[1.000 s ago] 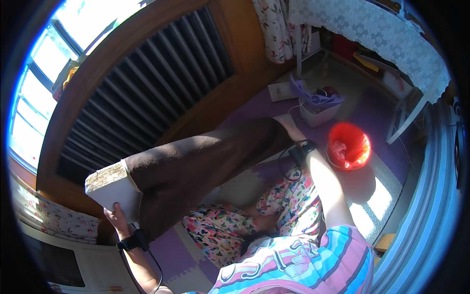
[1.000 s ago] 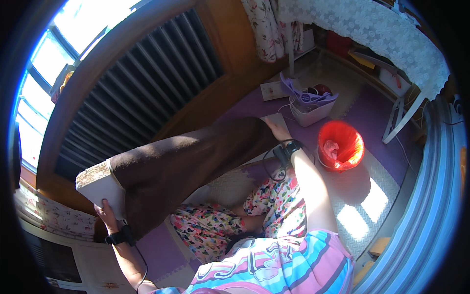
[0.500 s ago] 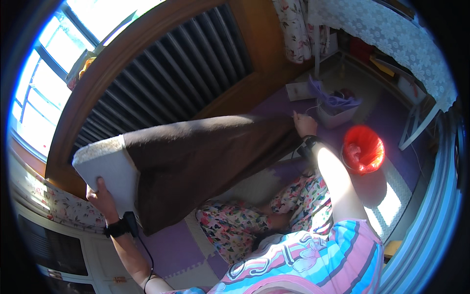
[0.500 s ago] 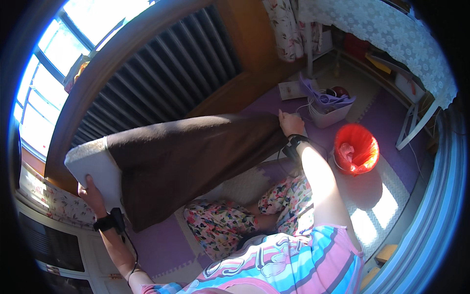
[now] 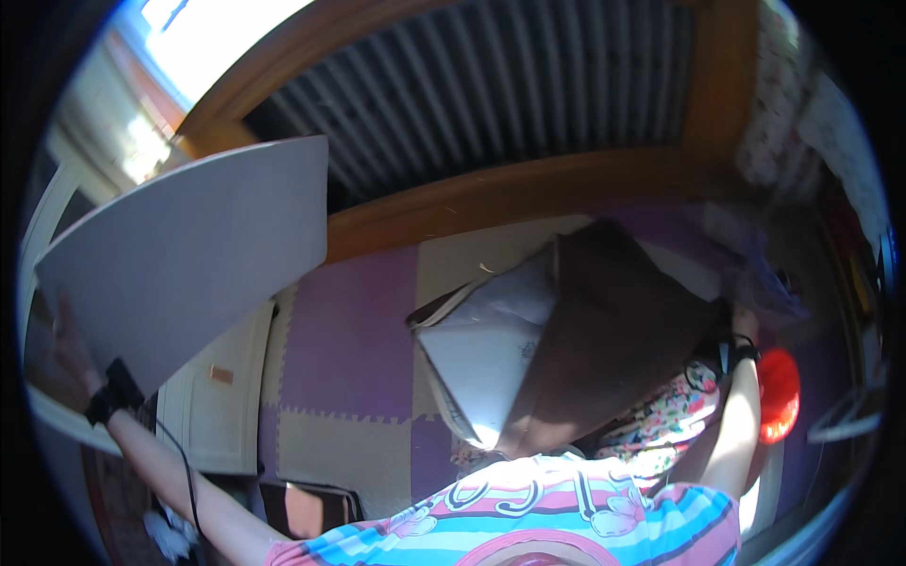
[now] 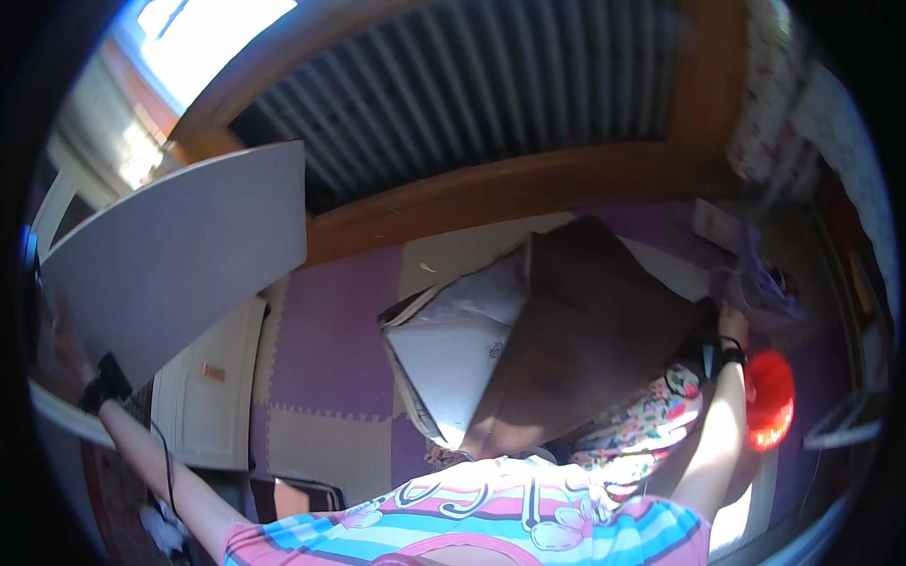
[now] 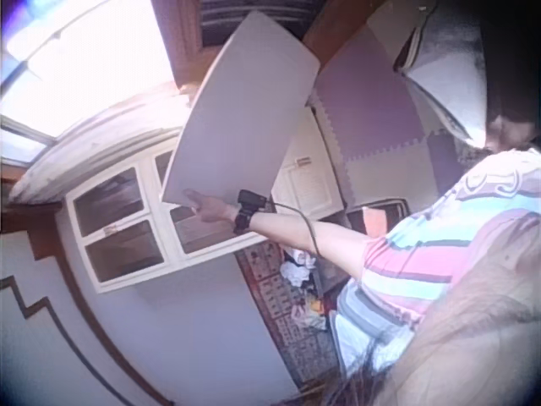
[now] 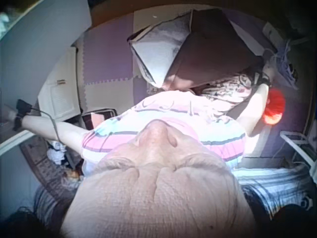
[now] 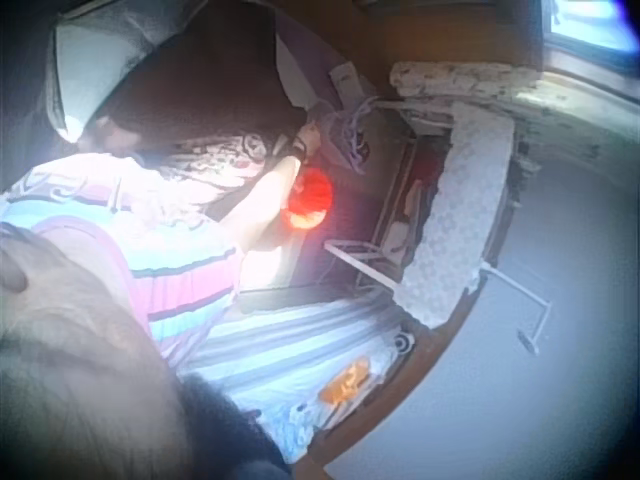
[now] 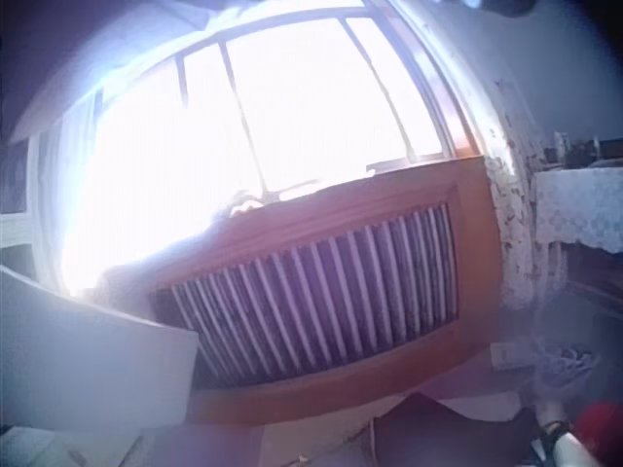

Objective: The person sits on the floor and assembles a cushion by inserting foam pieces into a fabric cover, then zips it closed. They handle the cushion, foam, and zipper, then move to the bathroom to wash a cloth.

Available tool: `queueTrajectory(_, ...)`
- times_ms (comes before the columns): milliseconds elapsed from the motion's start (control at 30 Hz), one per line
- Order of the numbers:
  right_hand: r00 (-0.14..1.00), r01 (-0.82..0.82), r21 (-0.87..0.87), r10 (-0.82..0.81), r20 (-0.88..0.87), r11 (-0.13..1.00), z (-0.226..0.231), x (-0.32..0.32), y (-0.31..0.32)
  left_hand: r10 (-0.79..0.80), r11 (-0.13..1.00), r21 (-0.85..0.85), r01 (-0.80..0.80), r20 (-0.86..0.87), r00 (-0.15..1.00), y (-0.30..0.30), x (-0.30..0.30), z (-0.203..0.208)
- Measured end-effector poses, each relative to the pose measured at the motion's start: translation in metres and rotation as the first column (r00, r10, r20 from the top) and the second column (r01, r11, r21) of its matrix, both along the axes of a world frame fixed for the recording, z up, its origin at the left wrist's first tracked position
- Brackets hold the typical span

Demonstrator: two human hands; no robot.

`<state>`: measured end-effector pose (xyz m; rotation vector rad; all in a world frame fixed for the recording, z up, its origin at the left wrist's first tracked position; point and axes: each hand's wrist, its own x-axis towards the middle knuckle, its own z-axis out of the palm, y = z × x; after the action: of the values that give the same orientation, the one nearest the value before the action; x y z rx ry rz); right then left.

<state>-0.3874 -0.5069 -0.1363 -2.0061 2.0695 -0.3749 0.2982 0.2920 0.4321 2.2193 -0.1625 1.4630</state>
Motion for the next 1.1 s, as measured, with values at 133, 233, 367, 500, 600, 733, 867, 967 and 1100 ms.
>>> queueTrajectory(133, 0.948, -0.312, 0.01, 0.311, 0.062, 0.95, 0.021, 0.025, -0.021, 0.279, 0.957, 0.085, -0.278, 0.0, 0.96, 0.034, -0.04, -0.019)
queueTrajectory(233, 0.949, -0.313, -0.034, 0.314, 0.023, 0.949, 0.021, 0.028, -0.038, 0.402, 0.912, 0.064, -0.404, 0.047, 0.914, 0.062, -0.065, -0.042)
queueTrajectory(367, 0.964, -0.248, 0.059, 0.252, -0.085, 0.967, 0.014, 0.024, -0.064, 0.541, 0.839, 0.096, -0.536, -0.044, 0.84, 0.104, -0.084, -0.072)
queueTrajectory(500, 0.942, -0.321, 0.056, 0.325, -0.083, 0.945, 0.008, 0.023, -0.077, 0.544, 0.839, 0.076, -0.538, -0.124, 0.83, 0.143, -0.113, -0.123)
queueTrajectory(600, 0.936, -0.332, 0.067, 0.337, -0.097, 0.941, 0.003, 0.025, -0.079, 0.599, 0.795, 0.084, -0.601, -0.262, 0.756, 0.158, -0.127, -0.16)
queueTrajectory(733, 0.931, -0.341, 0.074, 0.347, -0.114, 0.937, 0.003, 0.025, -0.079, 0.628, 0.773, 0.072, -0.631, -0.237, 0.742, 0.157, -0.133, -0.209)
queueTrajectory(867, 0.932, -0.333, 0.074, 0.34, -0.127, 0.94, 0.008, 0.019, -0.076, 0.601, 0.769, 0.038, -0.638, -0.382, 0.702, 0.143, -0.125, -0.24)
queueTrajectory(967, 0.933, -0.33, 0.066, 0.336, -0.128, 0.942, 0.01, 0.011, -0.071, 0.635, 0.713, -0.003, -0.701, -0.422, 0.647, 0.143, -0.121, -0.25)
queueTrajectory(1100, 0.934, -0.322, 0.073, 0.329, -0.138, 0.944, 0.01, 0.005, -0.07, 0.639, 0.646, -0.023, -0.763, -0.53, 0.558, 0.171, -0.125, -0.266)
